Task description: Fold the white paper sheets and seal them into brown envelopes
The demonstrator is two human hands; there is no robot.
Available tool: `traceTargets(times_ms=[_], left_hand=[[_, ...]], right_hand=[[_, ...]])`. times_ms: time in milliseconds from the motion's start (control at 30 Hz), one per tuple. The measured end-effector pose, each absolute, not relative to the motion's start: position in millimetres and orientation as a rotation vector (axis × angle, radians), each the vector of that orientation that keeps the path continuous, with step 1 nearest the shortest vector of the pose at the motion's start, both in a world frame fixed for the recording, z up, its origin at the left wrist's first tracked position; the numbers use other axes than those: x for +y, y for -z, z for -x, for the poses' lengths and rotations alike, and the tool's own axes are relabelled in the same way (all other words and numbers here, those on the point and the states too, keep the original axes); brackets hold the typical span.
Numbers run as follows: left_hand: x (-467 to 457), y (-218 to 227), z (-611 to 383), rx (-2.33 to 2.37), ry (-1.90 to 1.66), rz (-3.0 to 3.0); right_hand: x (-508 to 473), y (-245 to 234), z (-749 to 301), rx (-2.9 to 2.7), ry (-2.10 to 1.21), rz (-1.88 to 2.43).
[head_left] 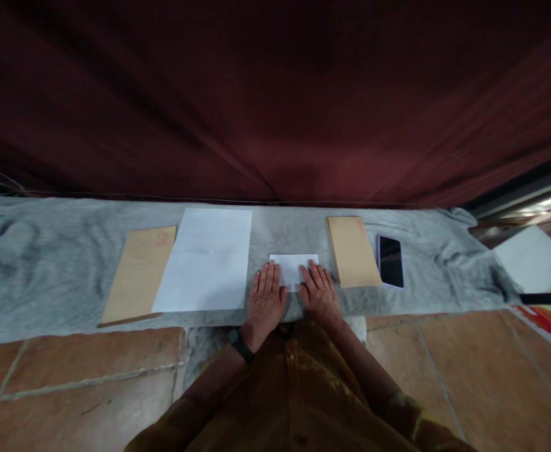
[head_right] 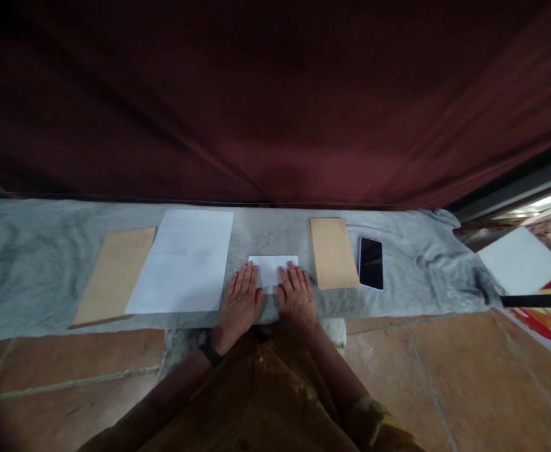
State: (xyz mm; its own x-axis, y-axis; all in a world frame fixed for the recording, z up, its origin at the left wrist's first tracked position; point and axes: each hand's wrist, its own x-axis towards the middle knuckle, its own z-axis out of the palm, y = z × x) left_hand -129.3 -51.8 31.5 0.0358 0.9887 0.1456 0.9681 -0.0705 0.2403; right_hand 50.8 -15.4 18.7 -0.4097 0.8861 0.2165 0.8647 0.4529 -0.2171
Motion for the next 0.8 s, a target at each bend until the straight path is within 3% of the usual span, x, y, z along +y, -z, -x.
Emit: traceTargets(times_ms=[533,700,800], left_hand=[[-58,-44,159,1.997,-0.564,-2.211],[-62,-71,246,2.323,-0.881,-1.999],[-65,-83,316,2.657,-0.814,-1.676]], right_hand=[[-19,-19,-56,-2.371,-0.048,1.540],[-19,-17,-56,-2.391,-0.013,1.547],[-19,-16,-56,-2.392,0.016,1.554]])
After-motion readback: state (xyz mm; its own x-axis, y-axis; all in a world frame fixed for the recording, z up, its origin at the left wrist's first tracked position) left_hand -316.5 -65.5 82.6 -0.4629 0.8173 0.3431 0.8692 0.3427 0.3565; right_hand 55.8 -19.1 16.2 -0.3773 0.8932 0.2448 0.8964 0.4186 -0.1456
